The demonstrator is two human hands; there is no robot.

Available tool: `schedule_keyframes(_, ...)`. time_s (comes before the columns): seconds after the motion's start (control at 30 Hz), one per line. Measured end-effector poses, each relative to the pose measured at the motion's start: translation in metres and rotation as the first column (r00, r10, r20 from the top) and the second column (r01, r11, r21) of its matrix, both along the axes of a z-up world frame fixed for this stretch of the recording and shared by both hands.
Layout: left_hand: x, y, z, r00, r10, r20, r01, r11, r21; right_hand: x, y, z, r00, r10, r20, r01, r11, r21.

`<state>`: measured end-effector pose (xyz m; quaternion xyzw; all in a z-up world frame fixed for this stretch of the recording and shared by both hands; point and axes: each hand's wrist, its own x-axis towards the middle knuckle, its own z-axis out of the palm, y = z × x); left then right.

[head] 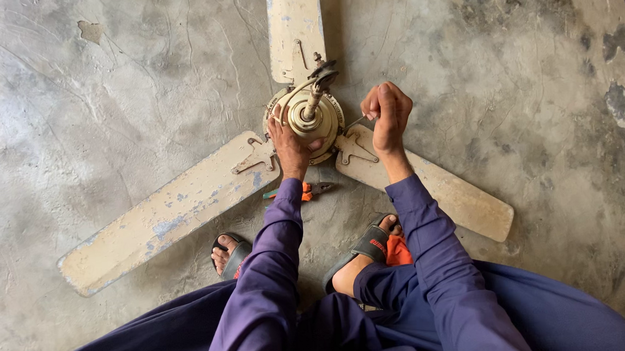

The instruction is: The person sits on the floor and uses a screwdriver to remove screws from the ceiling fan blades. They detach each blade from the motor housing and place them on the floor.

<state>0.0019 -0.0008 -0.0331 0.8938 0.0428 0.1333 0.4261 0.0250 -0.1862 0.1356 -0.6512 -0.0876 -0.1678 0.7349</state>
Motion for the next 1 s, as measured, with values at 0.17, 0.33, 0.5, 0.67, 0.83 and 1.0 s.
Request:
schedule_keyframes(0.17,0.0,0.006,-0.013,0.986,-0.044,-0.16,0.04,0.999,-0.031,-0.007,-0.004,0.001,0.999,0.041,-0.006,-0.041,0.998,0.037)
schedule_keyframes(0.33,0.003,0.019,-0.017,0.991,-0.133,-0.033,0.137,0.98,0.143,-0.014,-0.006,0.009,0.993,0.118,-0.024,-0.117,0.993,0.031)
schedule_keyframes(0.5,-0.012,0.042,-0.005,0.95,-0.114,-0.291,0.198,0.94,0.278,-0.021,-0.013,0.018,0.98,0.177,-0.095,-0.179,0.984,-0.006)
schedule_keyframes(0.67,-0.025,0.054,-0.017,0.957,-0.134,-0.258,0.215,0.923,0.319,-0.016,-0.011,0.018,0.985,0.16,-0.068,-0.159,0.987,0.018)
schedule_keyframes(0.83,-0.018,0.049,-0.029,0.958,-0.114,-0.265,0.2,0.923,0.328,-0.016,-0.008,0.012,0.987,0.147,-0.068,-0.146,0.989,0.029)
schedule_keyframes(1.0,-0.019,0.037,-0.015,0.952,-0.056,-0.302,0.162,0.927,0.338,-0.011,0.002,0.007,0.998,0.056,-0.02,-0.056,0.998,-0.031)
